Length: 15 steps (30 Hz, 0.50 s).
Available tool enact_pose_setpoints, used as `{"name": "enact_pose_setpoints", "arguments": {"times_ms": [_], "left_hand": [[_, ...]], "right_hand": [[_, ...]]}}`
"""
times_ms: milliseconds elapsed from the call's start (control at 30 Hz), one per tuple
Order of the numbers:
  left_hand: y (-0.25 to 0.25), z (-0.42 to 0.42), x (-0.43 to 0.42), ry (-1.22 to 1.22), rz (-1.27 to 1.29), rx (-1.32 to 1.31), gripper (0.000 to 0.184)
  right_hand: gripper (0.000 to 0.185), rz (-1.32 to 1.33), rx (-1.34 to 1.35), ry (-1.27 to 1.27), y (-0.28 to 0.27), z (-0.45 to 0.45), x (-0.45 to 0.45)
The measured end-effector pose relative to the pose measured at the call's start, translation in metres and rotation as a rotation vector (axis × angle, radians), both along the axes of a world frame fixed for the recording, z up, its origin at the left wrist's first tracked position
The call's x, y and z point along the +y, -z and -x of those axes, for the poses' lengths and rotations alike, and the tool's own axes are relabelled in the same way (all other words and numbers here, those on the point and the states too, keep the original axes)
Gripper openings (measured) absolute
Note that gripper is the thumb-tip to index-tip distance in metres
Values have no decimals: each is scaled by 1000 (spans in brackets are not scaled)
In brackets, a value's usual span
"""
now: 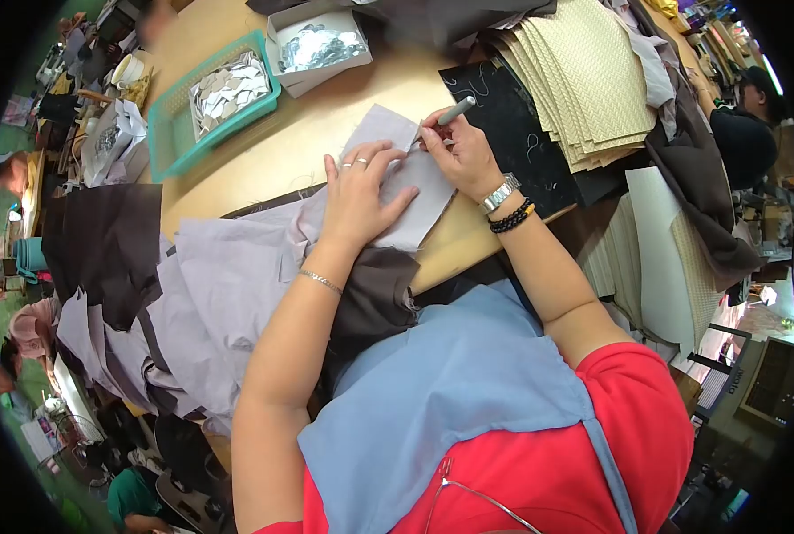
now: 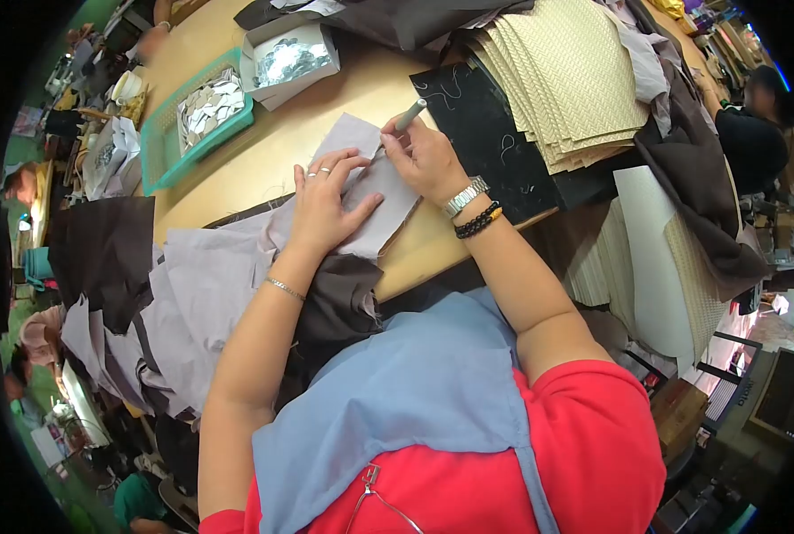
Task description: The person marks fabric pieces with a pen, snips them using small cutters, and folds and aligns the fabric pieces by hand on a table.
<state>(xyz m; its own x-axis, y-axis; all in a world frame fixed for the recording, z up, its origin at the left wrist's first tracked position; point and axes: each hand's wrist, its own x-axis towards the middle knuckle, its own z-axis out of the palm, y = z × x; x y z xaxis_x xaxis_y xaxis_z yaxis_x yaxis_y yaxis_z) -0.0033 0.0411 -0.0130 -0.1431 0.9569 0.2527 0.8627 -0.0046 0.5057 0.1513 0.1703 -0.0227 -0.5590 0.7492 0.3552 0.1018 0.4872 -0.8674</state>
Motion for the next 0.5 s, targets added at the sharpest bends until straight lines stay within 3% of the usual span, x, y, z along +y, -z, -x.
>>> {"name": "enact_pose_setpoints", "arguments": {"times_ms": [500], "left_hand": [[-1,0,-1,6,25,5,47]], "right_hand": [[11,-61,-37,90,-1,4,1]]}}
